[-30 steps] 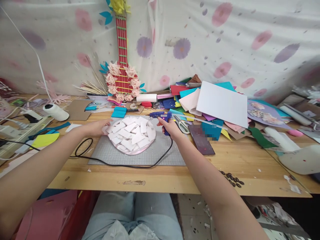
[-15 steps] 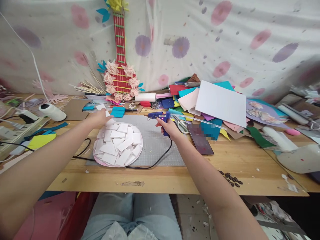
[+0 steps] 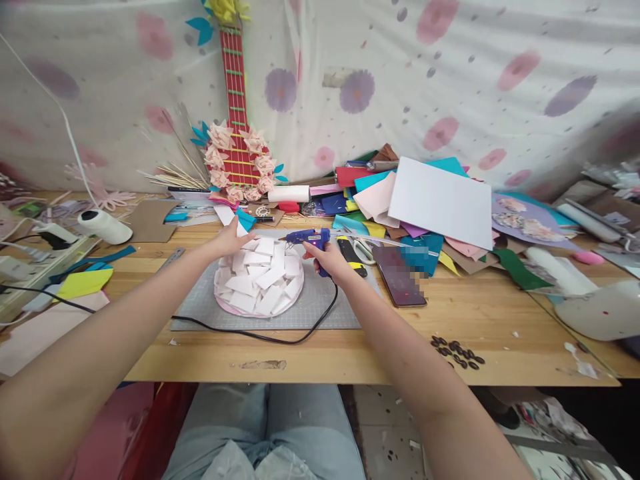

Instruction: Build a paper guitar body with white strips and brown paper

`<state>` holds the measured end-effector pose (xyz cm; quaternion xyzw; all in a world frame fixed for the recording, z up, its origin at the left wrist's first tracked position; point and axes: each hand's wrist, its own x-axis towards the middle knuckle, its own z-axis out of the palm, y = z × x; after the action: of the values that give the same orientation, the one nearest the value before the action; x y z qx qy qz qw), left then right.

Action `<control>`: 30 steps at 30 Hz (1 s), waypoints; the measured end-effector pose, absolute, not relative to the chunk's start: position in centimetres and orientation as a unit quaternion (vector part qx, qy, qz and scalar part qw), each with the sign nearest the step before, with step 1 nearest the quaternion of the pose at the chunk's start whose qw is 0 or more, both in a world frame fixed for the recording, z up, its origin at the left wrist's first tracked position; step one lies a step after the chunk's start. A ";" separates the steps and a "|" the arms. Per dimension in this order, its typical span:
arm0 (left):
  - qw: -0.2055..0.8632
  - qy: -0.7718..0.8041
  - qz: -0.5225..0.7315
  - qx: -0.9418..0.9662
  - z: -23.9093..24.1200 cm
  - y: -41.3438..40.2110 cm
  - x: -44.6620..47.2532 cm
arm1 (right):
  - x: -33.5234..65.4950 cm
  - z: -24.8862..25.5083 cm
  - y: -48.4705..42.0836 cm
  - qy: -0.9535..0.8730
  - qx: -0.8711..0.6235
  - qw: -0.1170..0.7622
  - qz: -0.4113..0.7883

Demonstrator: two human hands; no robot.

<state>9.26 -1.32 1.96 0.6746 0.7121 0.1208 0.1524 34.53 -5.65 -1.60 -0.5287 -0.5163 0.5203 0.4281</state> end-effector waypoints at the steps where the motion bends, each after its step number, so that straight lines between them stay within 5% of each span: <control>1: 0.139 0.707 0.135 0.680 1.9 -1.4 9.6 | 34.6 -1.6 -5.6 -0.517 -0.531 0.424 0.520; 7: 0.074 0.627 0.157 0.759 1.3 -3.6 12.6 | 34.7 -1.3 -5.1 -0.507 -0.546 0.421 0.518; 12: 0.122 0.748 0.110 0.643 0.7 -4.2 14.0 | 34.3 -1.8 -4.5 -0.406 -0.537 0.479 0.563; 19: 0.166 0.804 0.130 0.555 1.3 -3.3 11.0 | 33.1 -1.8 -5.5 -0.378 -0.465 0.438 0.671; 30: 0.058 0.708 0.234 0.664 5.1 -1.9 9.4 | 33.0 -0.1 -6.8 -0.397 -0.391 0.404 0.725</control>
<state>9.38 -1.90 5.05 0.6638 0.7079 0.2344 0.0578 32.96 -6.81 -0.08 -0.3913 -0.3971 0.7250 0.4044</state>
